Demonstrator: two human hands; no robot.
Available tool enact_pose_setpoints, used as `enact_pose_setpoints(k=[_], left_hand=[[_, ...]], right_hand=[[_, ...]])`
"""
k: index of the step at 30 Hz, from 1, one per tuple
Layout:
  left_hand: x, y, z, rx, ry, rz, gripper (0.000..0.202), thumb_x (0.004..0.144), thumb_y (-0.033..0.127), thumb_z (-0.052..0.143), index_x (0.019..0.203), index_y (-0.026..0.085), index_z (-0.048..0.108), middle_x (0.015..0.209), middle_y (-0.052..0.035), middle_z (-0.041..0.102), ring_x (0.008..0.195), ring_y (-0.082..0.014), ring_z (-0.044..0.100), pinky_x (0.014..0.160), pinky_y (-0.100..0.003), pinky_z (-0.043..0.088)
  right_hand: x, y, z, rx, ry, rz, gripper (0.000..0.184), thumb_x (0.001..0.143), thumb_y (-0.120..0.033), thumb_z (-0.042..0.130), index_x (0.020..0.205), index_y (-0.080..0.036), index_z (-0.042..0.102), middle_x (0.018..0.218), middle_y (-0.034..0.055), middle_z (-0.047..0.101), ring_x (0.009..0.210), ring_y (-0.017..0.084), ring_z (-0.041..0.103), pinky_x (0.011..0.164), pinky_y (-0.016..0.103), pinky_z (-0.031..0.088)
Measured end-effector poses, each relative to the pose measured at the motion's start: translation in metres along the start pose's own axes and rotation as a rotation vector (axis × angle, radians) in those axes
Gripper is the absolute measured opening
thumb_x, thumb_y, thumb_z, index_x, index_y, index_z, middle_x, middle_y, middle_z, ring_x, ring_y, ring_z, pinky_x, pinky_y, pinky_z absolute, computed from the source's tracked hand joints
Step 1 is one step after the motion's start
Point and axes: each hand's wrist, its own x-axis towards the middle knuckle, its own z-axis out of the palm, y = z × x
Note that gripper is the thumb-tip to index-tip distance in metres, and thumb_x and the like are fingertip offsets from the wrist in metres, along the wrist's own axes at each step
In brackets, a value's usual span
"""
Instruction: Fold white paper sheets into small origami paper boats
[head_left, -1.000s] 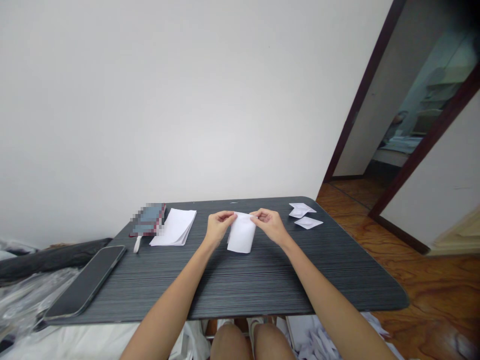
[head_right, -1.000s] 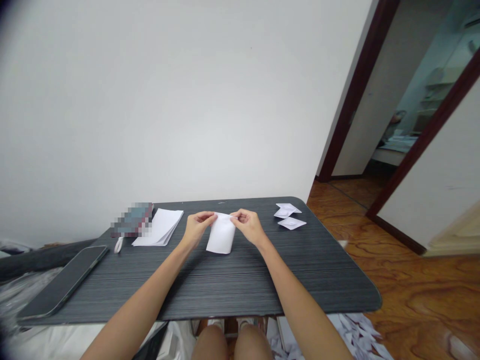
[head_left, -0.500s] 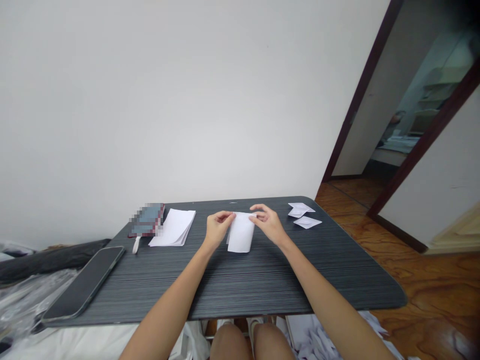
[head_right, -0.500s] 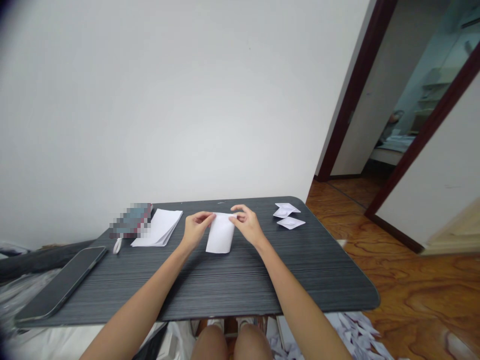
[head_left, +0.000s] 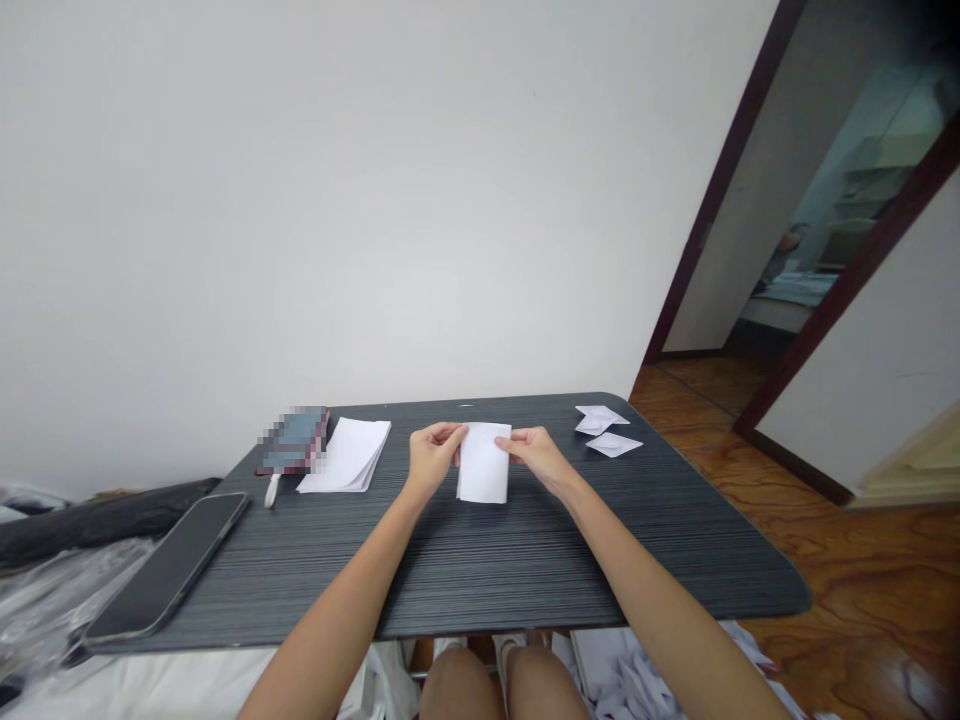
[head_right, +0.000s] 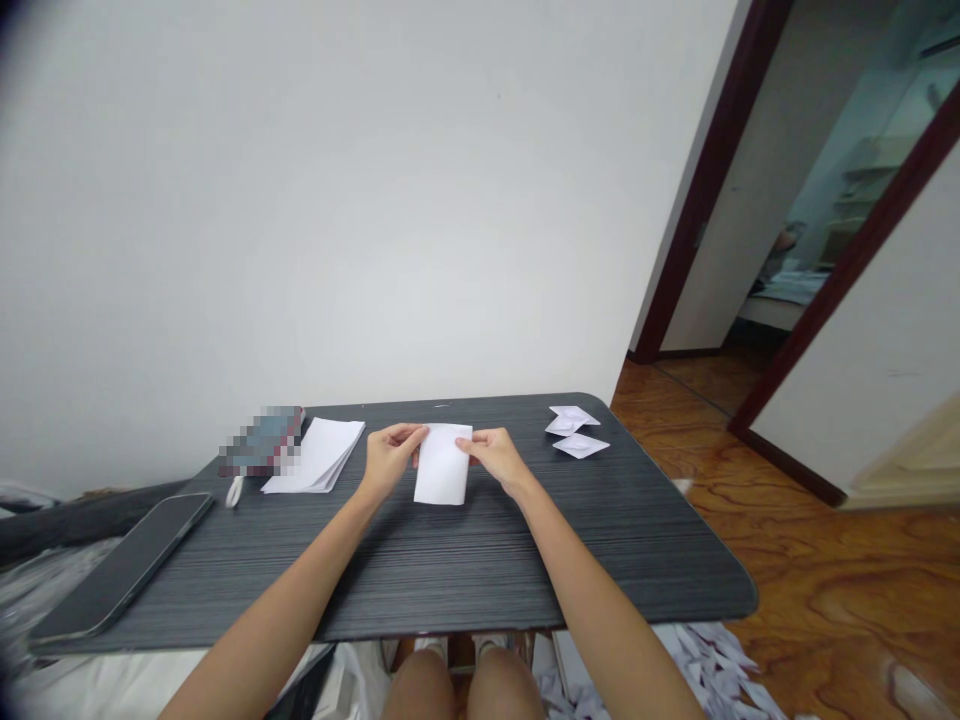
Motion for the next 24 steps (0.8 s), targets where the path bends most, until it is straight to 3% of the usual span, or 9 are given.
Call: enact_pose_setpoints(k=[4,8,12,16,20,24], left_hand=[[0.001,-0.001,0.0,-0.015,0.027,-0.038,0.027,0.061,0.034,0.062,0.07,0.008,0.062,0.053,-0.0014,0.059,0.031,-0.0067,0.043,0.031,-0.019,0.032],[0.003,-0.002,-0.002,-0.03,0.073,-0.042,0.028,0.06,0.035,0.063,0.07,0.008,0.062,0.055,-0.0016,0.06,0.033,-0.0061,0.044,0.03,-0.018,0.033],[0.005,-0.003,-0.003,-0.098,0.112,-0.056,0.028,0.059,0.034,0.063,0.07,0.008,0.062,0.056,-0.0019,0.059,0.037,-0.0065,0.046,0.031,-0.018,0.035],[0.007,-0.005,-0.003,-0.148,0.18,-0.058,0.029,0.058,0.033,0.064,0.069,0.007,0.062,0.056,-0.0025,0.06,0.04,-0.0075,0.047,0.033,-0.019,0.036],[0.009,-0.007,-0.005,-0.151,0.22,-0.035,0.029,0.058,0.034,0.063,0.071,0.007,0.063,0.058,-0.0029,0.061,0.04,-0.007,0.047,0.035,-0.019,0.036],[0.012,-0.01,-0.01,-0.14,0.32,-0.003,0.027,0.058,0.032,0.064,0.071,0.008,0.063,0.06,-0.0039,0.062,0.046,-0.0082,0.05,0.04,-0.019,0.038]], right_hand=[[0.0,0.003,-0.001,-0.007,0.026,-0.002,0.03,0.057,-0.036,0.067,0.074,-0.012,0.066,0.065,0.0046,0.066,0.058,0.015,0.059,0.06,0.027,0.047],[0.0,0.005,0.0,-0.038,-0.058,0.074,0.031,0.057,-0.039,0.066,0.07,-0.011,0.065,0.064,0.005,0.066,0.058,0.015,0.06,0.06,0.029,0.047],[-0.001,0.005,0.001,-0.056,-0.024,0.044,0.031,0.055,-0.04,0.066,0.066,-0.011,0.065,0.062,0.0038,0.065,0.055,0.015,0.059,0.057,0.029,0.047],[-0.002,0.004,0.002,-0.071,-0.089,0.082,0.031,0.058,-0.042,0.063,0.065,-0.012,0.065,0.06,0.0035,0.065,0.053,0.014,0.058,0.056,0.028,0.047],[-0.003,0.001,0.003,-0.098,-0.075,0.03,0.029,0.055,-0.038,0.066,0.065,-0.011,0.064,0.06,0.0039,0.065,0.054,0.015,0.059,0.056,0.028,0.046],[-0.009,-0.003,0.004,-0.159,-0.219,0.047,0.027,0.056,-0.034,0.066,0.067,-0.009,0.062,0.059,0.0061,0.065,0.055,0.014,0.06,0.054,0.024,0.045]])
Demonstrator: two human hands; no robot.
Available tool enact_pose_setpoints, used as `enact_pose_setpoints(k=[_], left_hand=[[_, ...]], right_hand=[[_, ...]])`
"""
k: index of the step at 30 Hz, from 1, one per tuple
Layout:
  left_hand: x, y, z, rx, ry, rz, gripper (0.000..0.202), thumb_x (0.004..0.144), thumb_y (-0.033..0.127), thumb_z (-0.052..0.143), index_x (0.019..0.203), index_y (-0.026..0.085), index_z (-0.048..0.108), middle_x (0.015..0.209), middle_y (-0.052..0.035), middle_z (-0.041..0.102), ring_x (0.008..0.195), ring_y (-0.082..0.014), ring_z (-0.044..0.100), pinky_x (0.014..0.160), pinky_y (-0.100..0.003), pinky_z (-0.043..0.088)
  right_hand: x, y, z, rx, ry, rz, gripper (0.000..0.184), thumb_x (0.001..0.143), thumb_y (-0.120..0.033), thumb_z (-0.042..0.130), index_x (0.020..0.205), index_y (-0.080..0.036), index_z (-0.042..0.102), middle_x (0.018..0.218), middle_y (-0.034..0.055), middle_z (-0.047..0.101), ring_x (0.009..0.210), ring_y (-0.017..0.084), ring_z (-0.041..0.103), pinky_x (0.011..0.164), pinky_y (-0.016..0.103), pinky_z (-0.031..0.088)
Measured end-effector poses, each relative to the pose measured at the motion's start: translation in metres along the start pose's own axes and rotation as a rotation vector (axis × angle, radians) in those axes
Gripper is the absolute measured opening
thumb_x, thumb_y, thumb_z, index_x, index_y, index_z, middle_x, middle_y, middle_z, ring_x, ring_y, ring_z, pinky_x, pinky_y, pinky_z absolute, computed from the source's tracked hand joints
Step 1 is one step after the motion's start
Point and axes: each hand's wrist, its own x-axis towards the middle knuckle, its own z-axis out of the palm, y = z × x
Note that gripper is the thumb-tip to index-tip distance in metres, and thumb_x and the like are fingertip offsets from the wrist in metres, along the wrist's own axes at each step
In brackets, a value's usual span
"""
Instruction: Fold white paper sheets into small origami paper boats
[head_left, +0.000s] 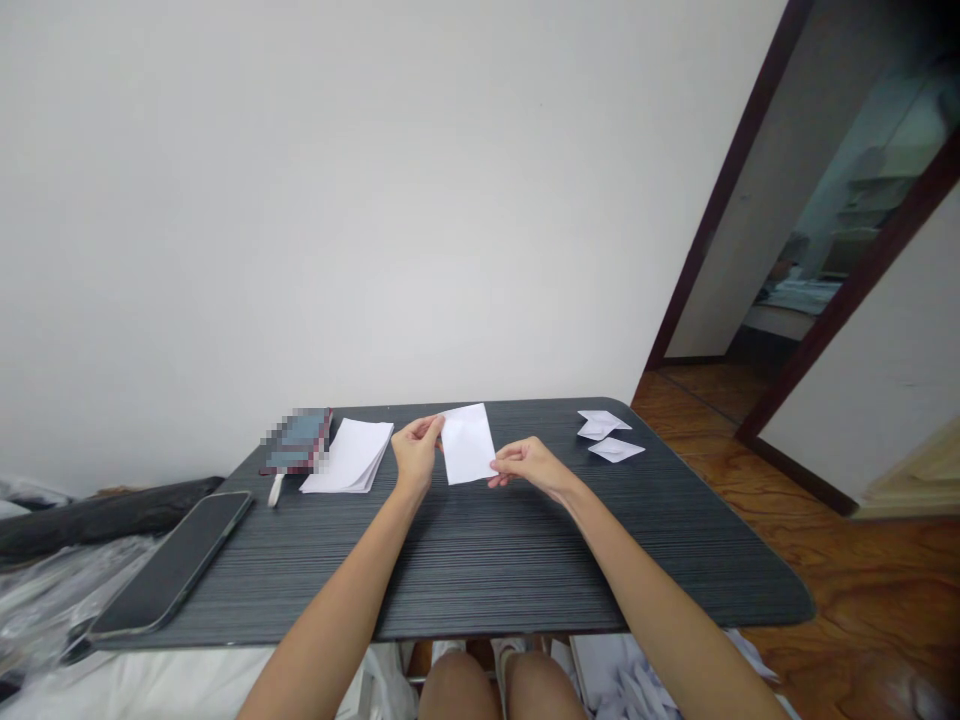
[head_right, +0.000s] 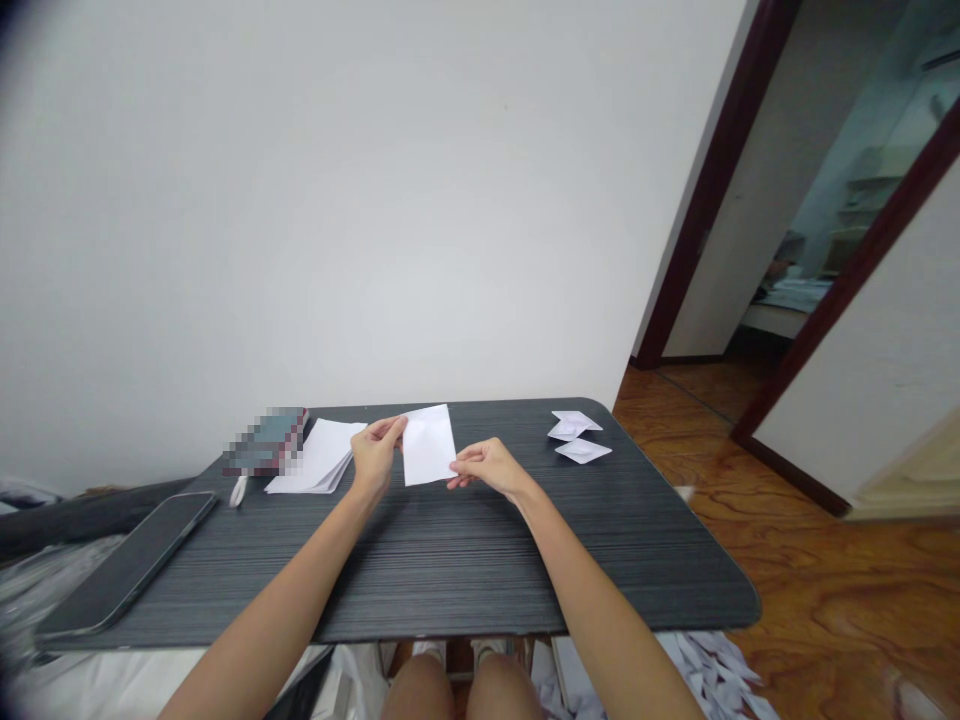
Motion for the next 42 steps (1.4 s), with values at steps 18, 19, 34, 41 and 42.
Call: enact_pose_setpoints(k=[18,19,34,41,42], left_hand=[[-0.001,-0.013,-0.001,0.21,-0.065,0.039,0.027,0.067,0.032,0.055,0.083,0.01,0.06,0.076,-0.0096,0.063,0.065,-0.0167,0.058,0.053,-0.026,0.046],[-0.001,-0.011,-0.002,0.294,-0.075,0.122,0.027,0.07,0.03,0.053,0.089,0.011,0.058,0.083,-0.0109,0.063,0.073,-0.0182,0.059,0.061,-0.029,0.046],[-0.025,0.01,0.004,1.117,-0.571,0.942,0.022,0.083,0.013,0.034,0.081,0.016,0.056,0.079,-0.0059,0.06,0.09,-0.0173,0.049,0.084,-0.038,0.021],[-0.005,0.013,-0.012,1.204,-0.425,0.839,0.02,0.083,0.018,0.036,0.074,0.016,0.054,0.074,-0.0042,0.059,0.085,-0.0175,0.048,0.08,-0.04,0.016],[0.0,0.013,-0.016,1.211,-0.386,0.811,0.02,0.083,0.018,0.036,0.074,0.016,0.054,0.074,-0.0045,0.059,0.084,-0.0179,0.048,0.079,-0.039,0.017]], right_hand=[[0.006,0.006,-0.009,-0.46,0.258,-0.156,0.023,0.072,-0.032,0.05,0.06,-0.014,0.058,0.057,0.0012,0.057,0.056,0.013,0.051,0.056,0.025,0.038],[0.006,0.007,-0.009,-0.575,0.327,-0.218,0.023,0.074,-0.031,0.047,0.062,-0.014,0.057,0.059,0.0017,0.056,0.058,0.013,0.051,0.057,0.025,0.037],[-0.002,-0.001,0.011,-1.233,0.242,-0.626,0.023,0.085,-0.02,0.031,0.079,-0.016,0.053,0.078,0.0059,0.056,0.077,0.016,0.048,0.071,0.029,0.033],[0.001,0.0,-0.004,-1.112,0.276,-0.562,0.023,0.084,-0.018,0.033,0.072,-0.017,0.052,0.074,0.0034,0.056,0.074,0.014,0.049,0.069,0.026,0.032],[0.001,0.001,-0.008,-1.1,0.286,-0.553,0.024,0.084,-0.018,0.033,0.07,-0.017,0.052,0.073,0.0032,0.056,0.074,0.014,0.049,0.068,0.026,0.032]])
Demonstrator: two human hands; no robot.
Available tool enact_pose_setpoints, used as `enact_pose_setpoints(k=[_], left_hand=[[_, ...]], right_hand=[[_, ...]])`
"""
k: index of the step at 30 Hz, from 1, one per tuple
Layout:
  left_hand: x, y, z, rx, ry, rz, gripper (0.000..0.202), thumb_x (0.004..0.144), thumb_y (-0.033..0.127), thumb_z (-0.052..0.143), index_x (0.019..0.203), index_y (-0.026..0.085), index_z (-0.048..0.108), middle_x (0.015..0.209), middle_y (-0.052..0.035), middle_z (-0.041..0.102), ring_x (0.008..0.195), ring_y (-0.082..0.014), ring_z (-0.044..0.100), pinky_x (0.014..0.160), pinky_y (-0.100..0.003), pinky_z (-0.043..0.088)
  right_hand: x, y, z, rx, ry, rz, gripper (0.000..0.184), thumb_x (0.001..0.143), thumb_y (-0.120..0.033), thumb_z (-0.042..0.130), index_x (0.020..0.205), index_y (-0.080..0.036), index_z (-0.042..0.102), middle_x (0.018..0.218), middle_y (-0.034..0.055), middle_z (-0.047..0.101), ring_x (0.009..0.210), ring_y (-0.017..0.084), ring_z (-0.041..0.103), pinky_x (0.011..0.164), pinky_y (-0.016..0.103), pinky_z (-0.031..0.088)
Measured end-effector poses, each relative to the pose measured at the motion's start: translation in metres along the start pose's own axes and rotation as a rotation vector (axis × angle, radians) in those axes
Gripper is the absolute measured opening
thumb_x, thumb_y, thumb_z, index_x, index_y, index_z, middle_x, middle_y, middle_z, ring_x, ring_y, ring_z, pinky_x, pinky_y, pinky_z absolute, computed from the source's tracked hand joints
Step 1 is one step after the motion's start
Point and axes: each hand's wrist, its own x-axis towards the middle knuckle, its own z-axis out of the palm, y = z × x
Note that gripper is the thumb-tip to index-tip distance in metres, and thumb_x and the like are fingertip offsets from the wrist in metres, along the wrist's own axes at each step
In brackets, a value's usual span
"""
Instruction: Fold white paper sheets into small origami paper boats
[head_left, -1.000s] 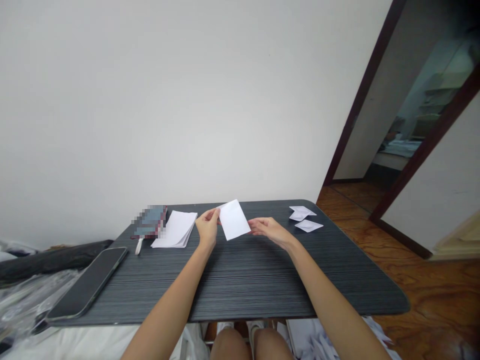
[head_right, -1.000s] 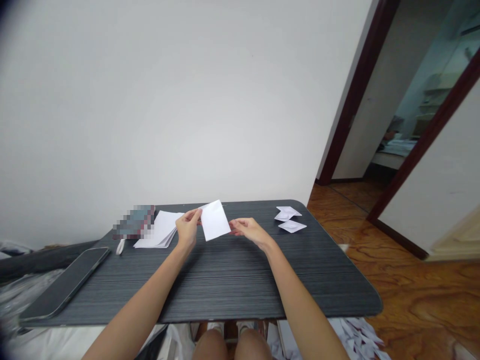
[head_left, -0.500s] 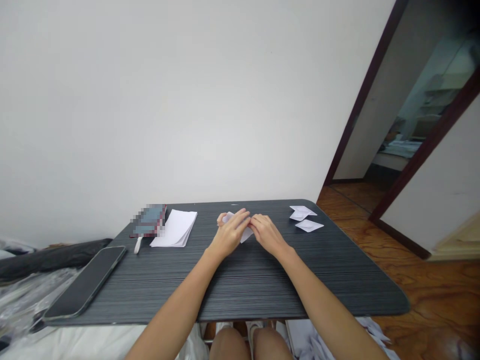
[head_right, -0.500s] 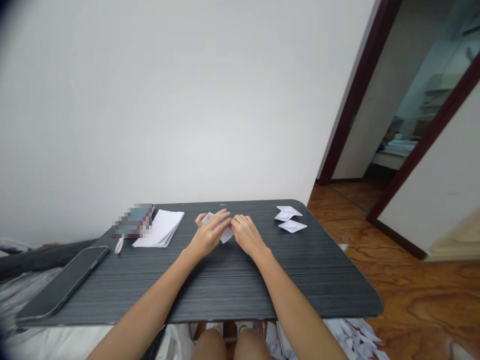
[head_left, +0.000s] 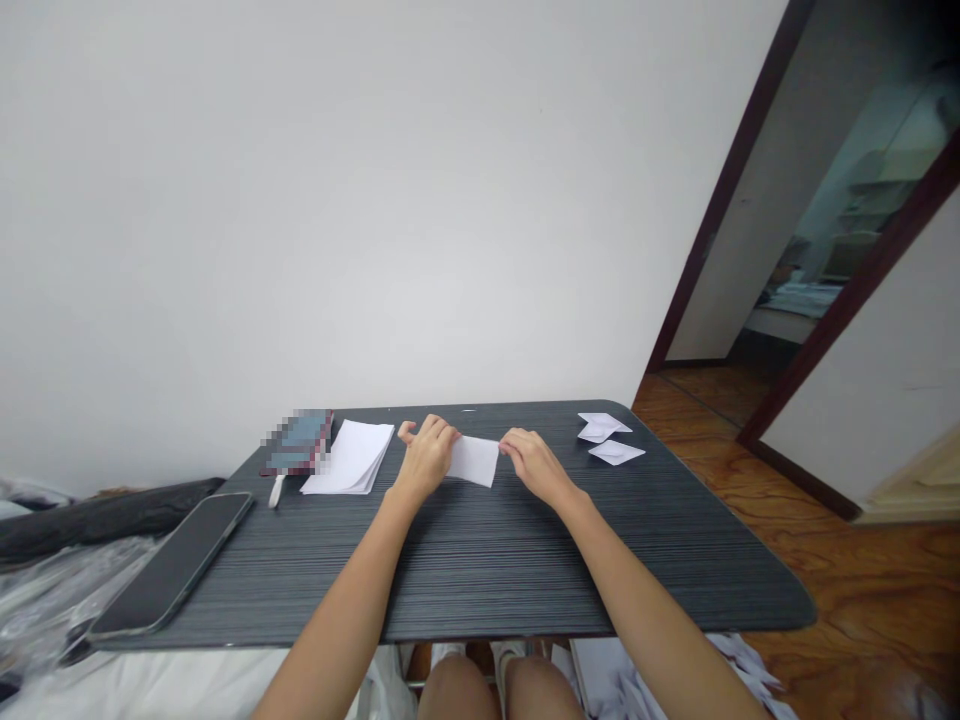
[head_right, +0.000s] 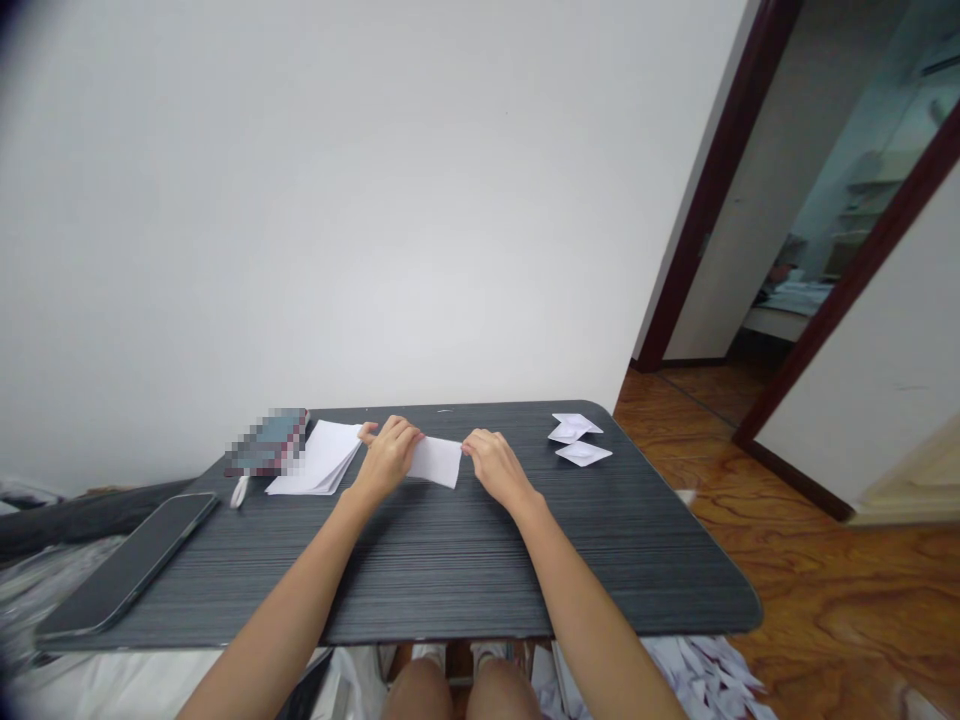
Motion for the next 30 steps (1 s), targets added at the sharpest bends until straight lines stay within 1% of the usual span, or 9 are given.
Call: enact_pose_setpoints(k=[5,7,10,15,19,23,27,28,30], left_hand=[[0.001,-0.026,-0.001,0.021,0.134,-0.268,0.022,0.083,0.021,0.035,0.072,0.016,0.053,0.072,-0.0051,0.059,0.078,-0.0185,0.048,0.072,-0.036,0.019],[0.0,-0.023,0.0,-0.01,0.101,-0.219,0.023,0.084,0.022,0.035,0.072,0.016,0.053,0.072,-0.004,0.059,0.077,-0.0172,0.049,0.071,-0.035,0.019],[-0.002,-0.002,0.002,-0.081,0.003,-0.022,0.022,0.084,0.021,0.034,0.074,0.016,0.053,0.075,-0.0025,0.058,0.078,-0.0152,0.048,0.072,-0.034,0.018],[-0.005,0.028,0.003,-0.119,-0.035,0.181,0.022,0.085,0.019,0.034,0.077,0.015,0.053,0.076,-0.0029,0.058,0.078,-0.0133,0.047,0.073,-0.033,0.017],[-0.004,0.025,0.004,-0.068,-0.024,0.22,0.021,0.085,0.02,0.034,0.075,0.015,0.052,0.074,-0.0026,0.058,0.076,-0.0134,0.047,0.073,-0.034,0.017],[-0.002,0.003,0.001,0.008,0.019,0.114,0.022,0.085,0.02,0.034,0.073,0.015,0.051,0.073,-0.0028,0.058,0.077,-0.0144,0.048,0.072,-0.034,0.018],[0.001,-0.015,-0.006,0.067,0.254,-0.171,0.021,0.084,0.02,0.035,0.074,0.014,0.052,0.073,-0.0046,0.058,0.075,-0.0153,0.049,0.071,-0.034,0.019],[0.001,-0.014,-0.008,0.054,0.288,-0.181,0.02,0.084,0.02,0.035,0.077,0.014,0.052,0.076,-0.0053,0.059,0.076,-0.0153,0.049,0.072,-0.034,0.02],[0.001,-0.005,-0.009,-0.003,0.235,-0.041,0.018,0.084,0.021,0.037,0.091,0.015,0.052,0.088,-0.0069,0.059,0.085,-0.0156,0.049,0.076,-0.033,0.021]], right_hand=[[-0.001,0.014,-0.004,0.069,0.123,0.103,0.024,0.084,-0.021,0.032,0.076,-0.017,0.055,0.077,0.0044,0.056,0.076,0.015,0.05,0.072,0.028,0.035],[0.0,0.012,-0.004,0.082,0.189,0.116,0.023,0.082,-0.026,0.037,0.095,-0.018,0.054,0.091,0.0066,0.055,0.087,0.017,0.049,0.077,0.029,0.035],[0.0,-0.001,-0.002,0.015,0.171,0.074,0.041,0.077,-0.035,0.047,0.116,-0.023,0.042,0.112,0.008,0.046,0.105,0.02,0.04,0.085,0.035,0.031],[-0.003,-0.022,0.002,-0.163,0.106,0.014,0.018,0.079,-0.032,0.045,0.085,-0.027,0.061,0.114,0.0036,0.047,0.107,0.024,0.032,0.085,0.042,0.023],[-0.003,-0.024,0.001,-0.253,0.135,0.039,0.019,0.078,-0.028,0.047,0.069,-0.026,0.064,0.112,-0.0004,0.05,0.105,0.025,0.03,0.082,0.044,0.018],[-0.002,-0.013,-0.002,-0.244,0.202,0.097,0.02,0.079,-0.027,0.046,0.068,-0.025,0.063,0.108,-0.0008,0.051,0.103,0.024,0.03,0.081,0.043,0.018],[-0.003,-0.003,-0.005,-0.231,0.306,0.179,0.021,0.079,-0.025,0.045,0.068,-0.022,0.062,0.1,0.003,0.054,0.102,0.025,0.031,0.08,0.042,0.02],[-0.003,-0.003,-0.004,-0.225,0.303,0.172,0.021,0.079,-0.025,0.045,0.069,-0.022,0.062,0.1,0.0034,0.054,0.101,0.025,0.031,0.08,0.042,0.02],[-0.003,-0.005,0.0,-0.204,0.253,0.11,0.019,0.079,-0.024,0.045,0.07,-0.022,0.062,0.101,0.0037,0.053,0.101,0.024,0.032,0.08,0.04,0.022]])
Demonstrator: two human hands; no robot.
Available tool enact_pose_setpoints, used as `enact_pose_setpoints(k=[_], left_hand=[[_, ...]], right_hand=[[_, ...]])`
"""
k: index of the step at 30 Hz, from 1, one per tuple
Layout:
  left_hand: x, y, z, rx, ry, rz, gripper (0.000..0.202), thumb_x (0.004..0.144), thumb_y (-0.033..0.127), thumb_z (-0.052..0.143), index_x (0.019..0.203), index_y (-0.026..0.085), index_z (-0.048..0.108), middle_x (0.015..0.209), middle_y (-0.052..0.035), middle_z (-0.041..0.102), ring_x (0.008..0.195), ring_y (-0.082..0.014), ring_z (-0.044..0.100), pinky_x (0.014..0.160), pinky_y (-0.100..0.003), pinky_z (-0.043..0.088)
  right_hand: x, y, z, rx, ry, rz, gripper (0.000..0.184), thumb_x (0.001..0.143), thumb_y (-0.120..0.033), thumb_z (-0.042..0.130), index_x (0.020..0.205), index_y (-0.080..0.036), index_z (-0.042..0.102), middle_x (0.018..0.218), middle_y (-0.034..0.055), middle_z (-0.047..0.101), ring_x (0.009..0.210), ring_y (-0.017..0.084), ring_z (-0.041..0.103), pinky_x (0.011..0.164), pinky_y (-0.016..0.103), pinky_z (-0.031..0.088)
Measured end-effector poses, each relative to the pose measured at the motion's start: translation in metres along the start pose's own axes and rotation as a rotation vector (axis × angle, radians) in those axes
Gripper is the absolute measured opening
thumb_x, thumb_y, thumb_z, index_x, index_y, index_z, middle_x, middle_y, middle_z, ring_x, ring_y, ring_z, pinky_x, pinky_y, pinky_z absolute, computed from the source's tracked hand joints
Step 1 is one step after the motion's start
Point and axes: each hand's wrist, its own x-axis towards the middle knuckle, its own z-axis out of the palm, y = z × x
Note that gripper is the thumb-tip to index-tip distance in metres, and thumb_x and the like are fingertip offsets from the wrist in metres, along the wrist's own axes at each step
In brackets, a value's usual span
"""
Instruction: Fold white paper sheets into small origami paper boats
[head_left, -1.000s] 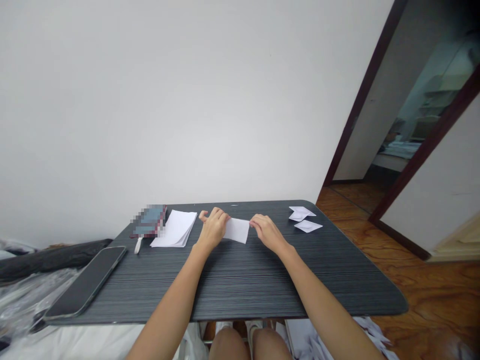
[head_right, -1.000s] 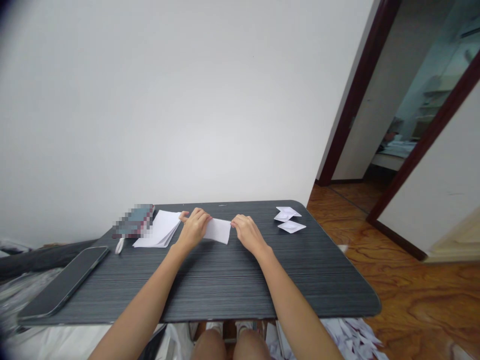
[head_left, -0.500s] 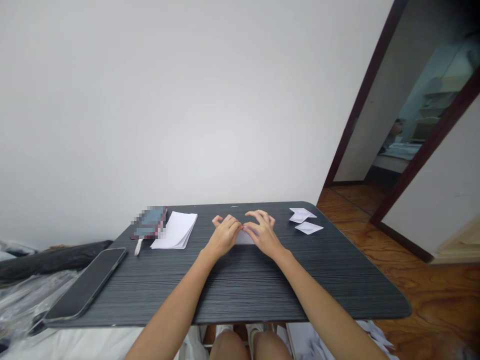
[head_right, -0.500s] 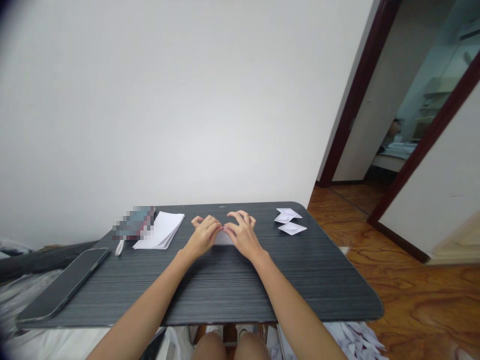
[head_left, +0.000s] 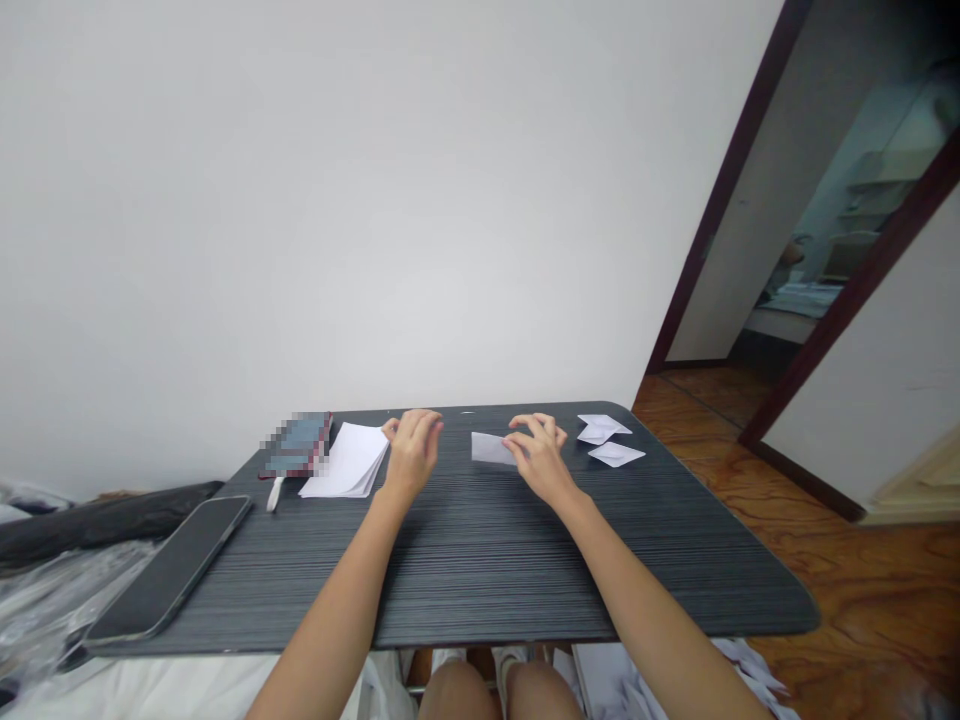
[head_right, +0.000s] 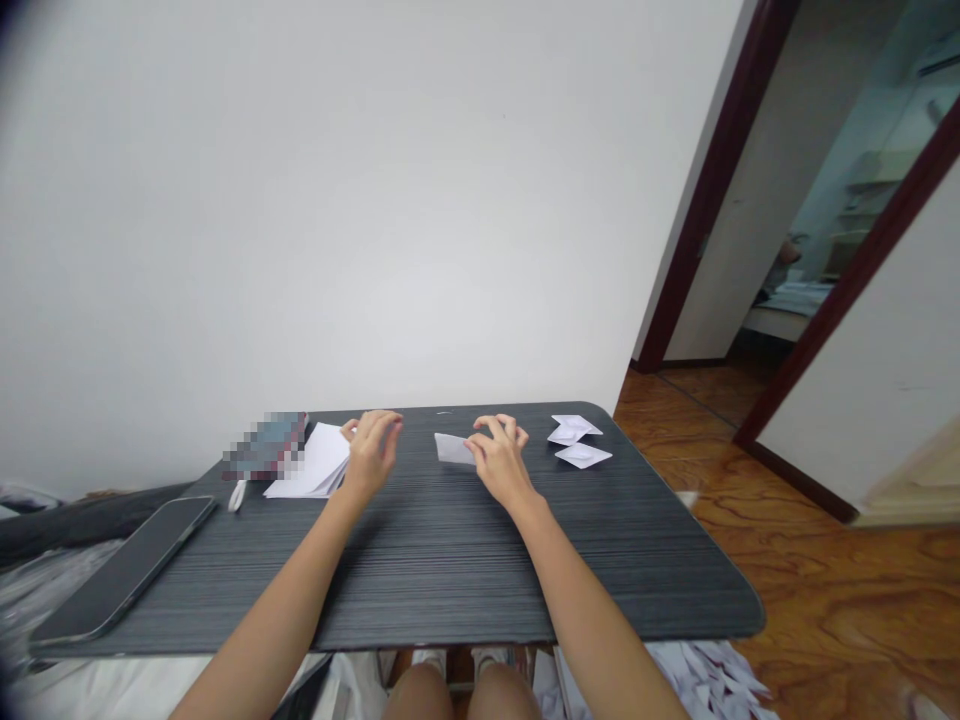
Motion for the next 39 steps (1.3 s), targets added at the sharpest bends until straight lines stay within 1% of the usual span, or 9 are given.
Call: enact_pose_setpoints(k=[4,8,13,17,20,22,27,30,39], left_hand=[[-0.006,0.026,0.007,-0.098,-0.29,0.382,0.023,0.084,0.019,0.034,0.102,0.017,0.05,0.091,-0.0061,0.058,0.088,-0.0152,0.049,0.079,-0.033,0.024],[-0.011,0.024,0.017,-0.08,-0.405,0.423,0.025,0.084,0.014,0.03,0.097,0.013,0.052,0.074,-0.005,0.058,0.071,-0.0138,0.051,0.071,-0.029,0.033],[-0.014,0.008,0.02,-0.13,-0.367,0.228,0.024,0.082,0.014,0.033,0.091,0.014,0.055,0.07,-0.0056,0.058,0.064,-0.0141,0.053,0.062,-0.026,0.038],[-0.015,0.012,0.026,-0.421,-0.156,-0.175,0.022,0.082,0.022,0.037,0.087,0.015,0.056,0.076,-0.0059,0.061,0.067,-0.0131,0.056,0.062,-0.023,0.042],[-0.014,0.022,0.032,-0.7,-0.049,-0.492,0.021,0.078,0.028,0.042,0.083,0.013,0.055,0.073,-0.0056,0.062,0.063,-0.0125,0.057,0.056,-0.021,0.043],[-0.013,0.027,0.034,-0.856,-0.048,-0.604,0.022,0.076,0.031,0.045,0.081,0.012,0.054,0.068,-0.0045,0.061,0.059,-0.0119,0.056,0.051,-0.019,0.041],[-0.013,0.029,0.034,-1.037,-0.2,-0.672,0.021,0.071,0.031,0.05,0.08,0.012,0.053,0.05,0.0026,0.054,0.043,-0.0077,0.048,0.041,-0.017,0.036],[-0.013,0.024,0.033,-1.028,-0.203,-0.648,0.019,0.069,0.028,0.052,0.078,0.012,0.055,0.061,-0.0002,0.059,0.052,-0.0091,0.053,0.048,-0.018,0.04],[-0.007,0.019,0.026,-1.179,-0.292,-0.67,0.02,0.065,0.029,0.057,0.068,0.009,0.06,0.051,-0.0005,0.057,0.043,-0.0096,0.05,0.044,-0.021,0.042]], right_hand=[[-0.005,-0.011,0.009,0.067,-0.111,-0.159,0.017,0.079,-0.019,0.044,0.074,-0.021,0.06,0.101,0.0044,0.052,0.101,0.022,0.034,0.081,0.037,0.025],[-0.006,-0.012,0.011,0.099,-0.128,-0.185,0.018,0.079,-0.018,0.043,0.072,-0.018,0.059,0.098,0.0059,0.054,0.099,0.021,0.038,0.08,0.036,0.027],[0.0,-0.001,0.003,0.113,-0.038,-0.057,0.019,0.078,-0.024,0.046,0.067,-0.019,0.06,0.092,0.0046,0.057,0.097,0.021,0.042,0.082,0.04,0.026],[0.007,0.012,0.003,0.349,0.12,0.296,0.026,0.077,-0.034,0.045,0.067,-0.017,0.062,0.085,0.0073,0.061,0.088,0.021,0.05,0.08,0.04,0.032],[0.009,0.015,0.009,0.775,-0.025,0.559,0.033,0.072,-0.042,0.05,0.09,-0.016,0.06,0.089,0.0096,0.063,0.08,0.02,0.056,0.071,0.035,0.042],[0.009,0.012,0.013,1.036,-0.206,0.617,0.04,0.067,-0.041,0.056,0.098,-0.016,0.058,0.089,0.0092,0.064,0.077,0.019,0.058,0.068,0.033,0.044],[0.005,0.005,0.017,1.207,-0.243,0.665,0.033,0.062,-0.039,0.061,0.083,-0.013,0.064,0.074,0.0066,0.066,0.064,0.017,0.06,0.061,0.029,0.046],[0.005,0.007,0.016,1.188,-0.275,0.648,0.03,0.061,-0.037,0.063,0.078,-0.012,0.066,0.068,0.0057,0.066,0.059,0.016,0.059,0.056,0.028,0.045],[0.004,0.01,0.013,1.308,-0.264,0.613,0.032,0.061,-0.032,0.064,0.088,-0.015,0.065,0.073,0.0049,0.067,0.063,0.017,0.06,0.059,0.029,0.046]])
